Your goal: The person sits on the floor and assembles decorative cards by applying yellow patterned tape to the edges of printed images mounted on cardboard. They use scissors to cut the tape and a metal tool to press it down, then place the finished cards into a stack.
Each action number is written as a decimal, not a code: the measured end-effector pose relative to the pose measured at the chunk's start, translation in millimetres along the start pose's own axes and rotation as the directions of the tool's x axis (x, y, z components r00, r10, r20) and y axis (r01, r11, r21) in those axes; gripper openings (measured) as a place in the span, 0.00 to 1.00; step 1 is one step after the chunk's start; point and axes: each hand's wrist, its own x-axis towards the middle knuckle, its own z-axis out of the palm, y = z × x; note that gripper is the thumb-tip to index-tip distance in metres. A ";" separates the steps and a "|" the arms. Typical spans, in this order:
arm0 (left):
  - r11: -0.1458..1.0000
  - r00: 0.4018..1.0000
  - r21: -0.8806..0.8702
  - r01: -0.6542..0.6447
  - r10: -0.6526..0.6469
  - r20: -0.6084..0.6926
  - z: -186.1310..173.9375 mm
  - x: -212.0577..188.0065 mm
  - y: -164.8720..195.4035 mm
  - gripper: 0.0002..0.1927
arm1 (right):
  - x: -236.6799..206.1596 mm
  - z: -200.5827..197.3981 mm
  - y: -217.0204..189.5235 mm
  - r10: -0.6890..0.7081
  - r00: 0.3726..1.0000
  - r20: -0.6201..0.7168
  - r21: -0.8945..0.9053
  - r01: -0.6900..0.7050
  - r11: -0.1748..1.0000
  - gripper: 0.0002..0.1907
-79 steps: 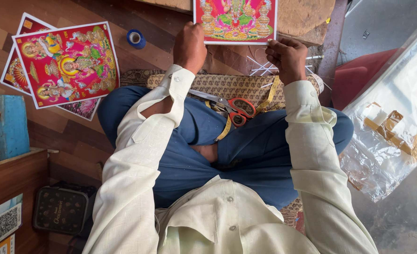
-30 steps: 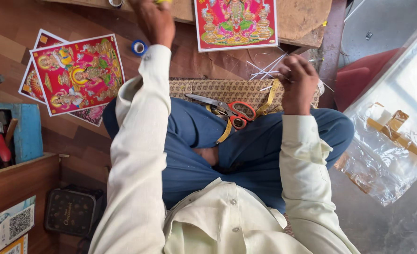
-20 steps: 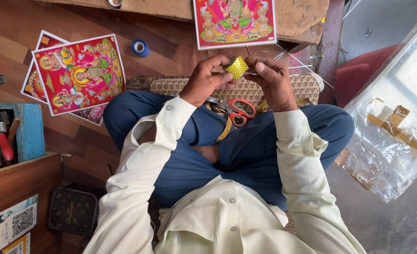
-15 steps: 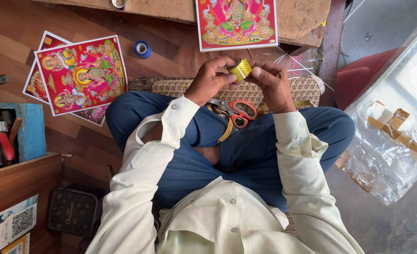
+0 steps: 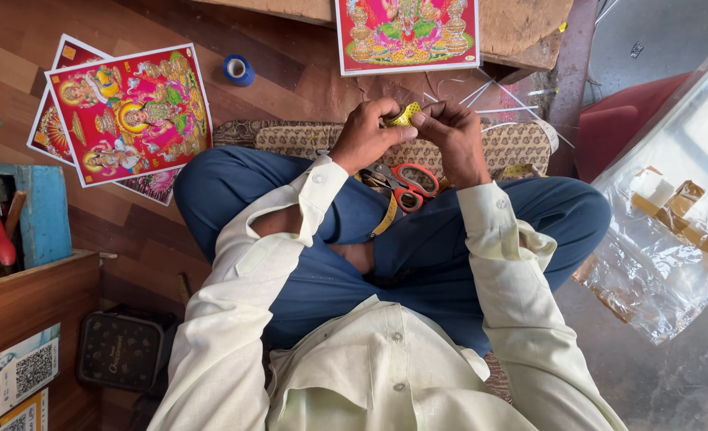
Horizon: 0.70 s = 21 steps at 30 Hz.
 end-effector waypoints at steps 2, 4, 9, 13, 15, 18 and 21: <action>0.994 0.993 0.000 0.113 -0.113 0.036 6.8 4.2 -9.0 0.19 | 4.9 -2.9 6.3 0.026 1.000 -0.017 0.052 -0.025 0.998 0.05; 0.988 0.991 0.099 0.120 -0.124 0.040 13.3 9.8 -17.1 0.22 | 10.4 -8.3 15.2 0.035 0.996 -0.080 0.093 -0.027 0.995 0.05; 0.945 0.994 0.326 0.037 -0.068 0.086 -2.5 21.5 -23.6 0.22 | 31.6 -36.1 45.7 -0.151 0.927 -0.345 -0.014 0.155 0.988 0.07; 0.871 0.983 0.473 0.132 -0.177 0.051 -56.7 25.4 -28.1 0.22 | 56.5 -75.5 58.2 -0.216 0.774 -0.596 -0.022 0.254 0.967 0.10; 0.771 0.971 0.602 0.209 -0.237 -0.034 -73.4 27.5 -32.0 0.26 | 67.9 -85.2 65.6 -0.204 0.738 -0.643 -0.016 0.253 0.967 0.09; 0.754 0.932 0.567 0.332 -0.168 -0.322 -68.9 28.2 -36.4 0.27 | 78.4 -88.7 75.5 -0.214 0.712 -0.669 0.034 0.317 0.948 0.09; 0.723 0.846 0.443 0.530 -0.421 -0.326 -58.6 33.0 -37.8 0.27 | 79.6 -89.6 78.3 -0.208 0.725 -0.656 0.099 0.356 0.929 0.10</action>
